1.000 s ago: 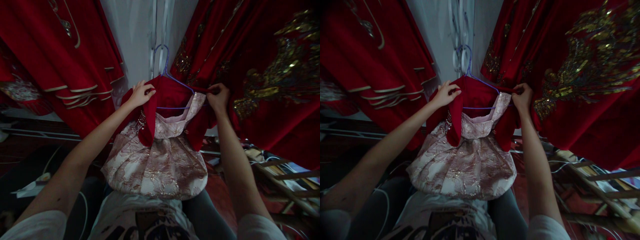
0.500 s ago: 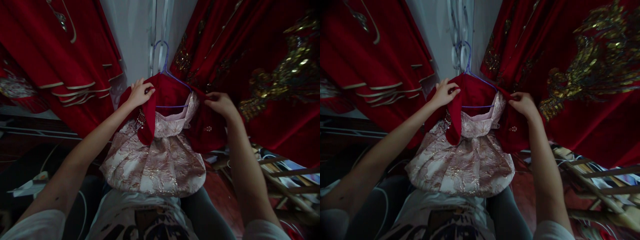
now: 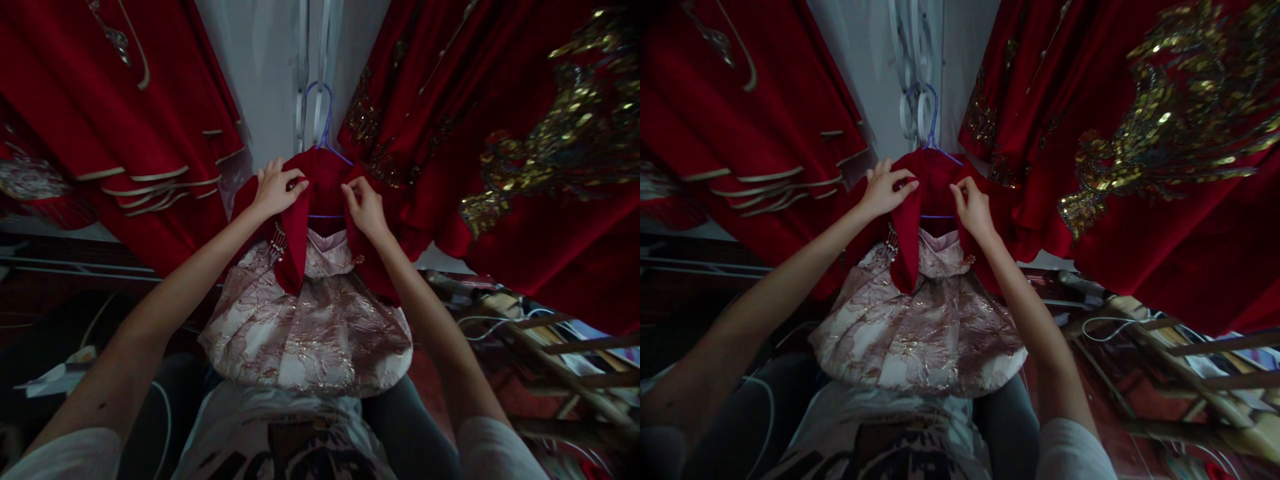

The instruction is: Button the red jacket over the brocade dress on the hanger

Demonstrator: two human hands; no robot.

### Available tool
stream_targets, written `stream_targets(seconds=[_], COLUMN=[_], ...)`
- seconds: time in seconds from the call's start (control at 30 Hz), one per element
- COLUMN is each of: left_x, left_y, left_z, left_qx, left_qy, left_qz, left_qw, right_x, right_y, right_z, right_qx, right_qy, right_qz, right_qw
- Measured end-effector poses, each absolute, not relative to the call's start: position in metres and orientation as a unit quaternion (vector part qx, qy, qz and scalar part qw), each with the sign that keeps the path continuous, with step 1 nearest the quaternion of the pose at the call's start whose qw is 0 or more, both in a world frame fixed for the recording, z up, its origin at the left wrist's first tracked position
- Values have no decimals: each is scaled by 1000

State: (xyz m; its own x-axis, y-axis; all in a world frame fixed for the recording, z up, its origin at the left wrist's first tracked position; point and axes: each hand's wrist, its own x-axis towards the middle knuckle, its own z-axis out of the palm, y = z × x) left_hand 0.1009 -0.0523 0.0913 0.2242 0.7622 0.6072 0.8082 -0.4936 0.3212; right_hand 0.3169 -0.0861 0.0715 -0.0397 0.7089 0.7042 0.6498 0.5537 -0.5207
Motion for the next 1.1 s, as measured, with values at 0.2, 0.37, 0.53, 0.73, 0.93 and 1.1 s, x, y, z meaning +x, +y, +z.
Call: stream_targets(seconds=[0.2, 0.37, 0.53, 0.73, 0.93, 1.1], left_x=[96, 106, 116, 118, 118, 119], left_y=[-49, -65, -101, -104, -95, -106], left_z=[94, 89, 66, 37, 18, 10], left_qx=[-781, -775, -769, -785, -706, -689], left_qy=[-507, -503, -478, -400, -339, -339], left_qz=[-363, -382, -424, -454, -547, -557], left_qw=[31, 26, 26, -130, -295, -314], right_x=[266, 282, 286, 277, 284, 285], right_y=[-91, -95, -97, -106, -116, -124], right_z=[57, 47, 37, 34, 26, 20], right_qx=[-370, -384, -377, -358, -317, -343], right_qy=[-762, -751, -721, -679, -682, -686], right_qz=[141, 183, 248, 304, 363, 309], right_qw=[512, 505, 525, 565, 551, 563])
